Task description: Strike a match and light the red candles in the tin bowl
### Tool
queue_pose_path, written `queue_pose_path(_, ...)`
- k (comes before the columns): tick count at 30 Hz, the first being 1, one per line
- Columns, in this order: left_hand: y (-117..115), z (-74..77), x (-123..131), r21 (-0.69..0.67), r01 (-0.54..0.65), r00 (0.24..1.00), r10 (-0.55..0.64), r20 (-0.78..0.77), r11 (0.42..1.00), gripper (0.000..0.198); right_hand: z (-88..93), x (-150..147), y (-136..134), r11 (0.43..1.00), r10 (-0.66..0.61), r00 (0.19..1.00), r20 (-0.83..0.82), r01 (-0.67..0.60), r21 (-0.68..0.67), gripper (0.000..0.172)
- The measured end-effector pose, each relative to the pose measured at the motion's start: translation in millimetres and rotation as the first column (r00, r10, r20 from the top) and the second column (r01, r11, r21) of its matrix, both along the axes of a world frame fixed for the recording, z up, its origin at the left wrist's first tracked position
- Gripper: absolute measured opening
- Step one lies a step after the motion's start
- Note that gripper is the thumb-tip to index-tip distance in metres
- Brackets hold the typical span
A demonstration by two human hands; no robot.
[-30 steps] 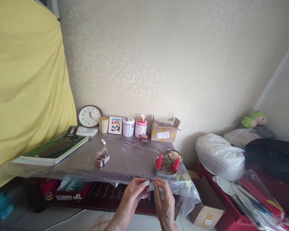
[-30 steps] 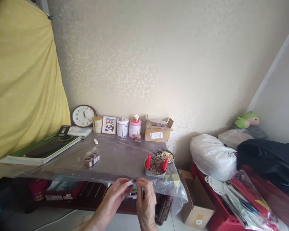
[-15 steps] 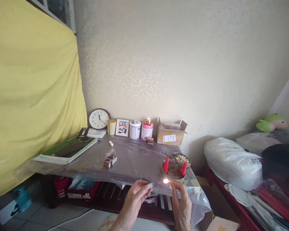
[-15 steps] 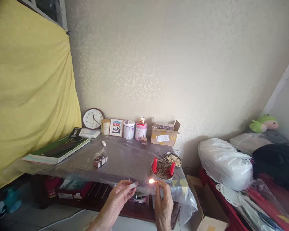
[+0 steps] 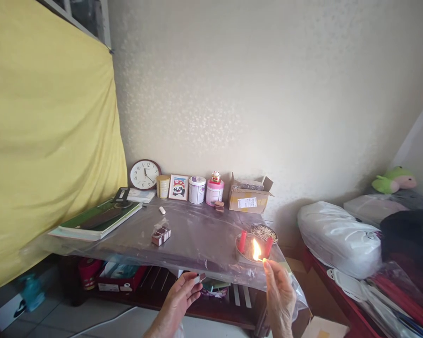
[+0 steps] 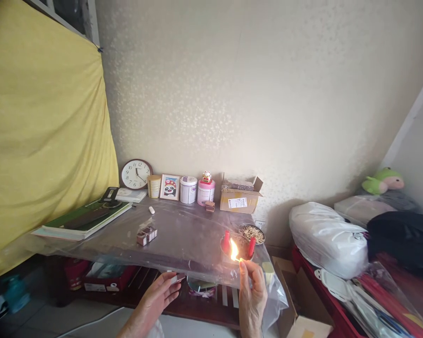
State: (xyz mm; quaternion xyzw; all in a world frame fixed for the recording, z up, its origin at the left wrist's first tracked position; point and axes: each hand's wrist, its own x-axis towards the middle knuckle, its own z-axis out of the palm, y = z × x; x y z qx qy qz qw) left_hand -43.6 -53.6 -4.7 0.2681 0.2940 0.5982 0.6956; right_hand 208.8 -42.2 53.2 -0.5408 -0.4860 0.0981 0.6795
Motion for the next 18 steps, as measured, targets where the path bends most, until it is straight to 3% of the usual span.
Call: queue_pose_path(18,-9,-4.5,-5,-0.135,0.013,0.999,-0.005,0.054,0.991,0.03,18.7,-6,2,0.996,-0.005,0.993,0.114,-0.005,0.088,0.029)
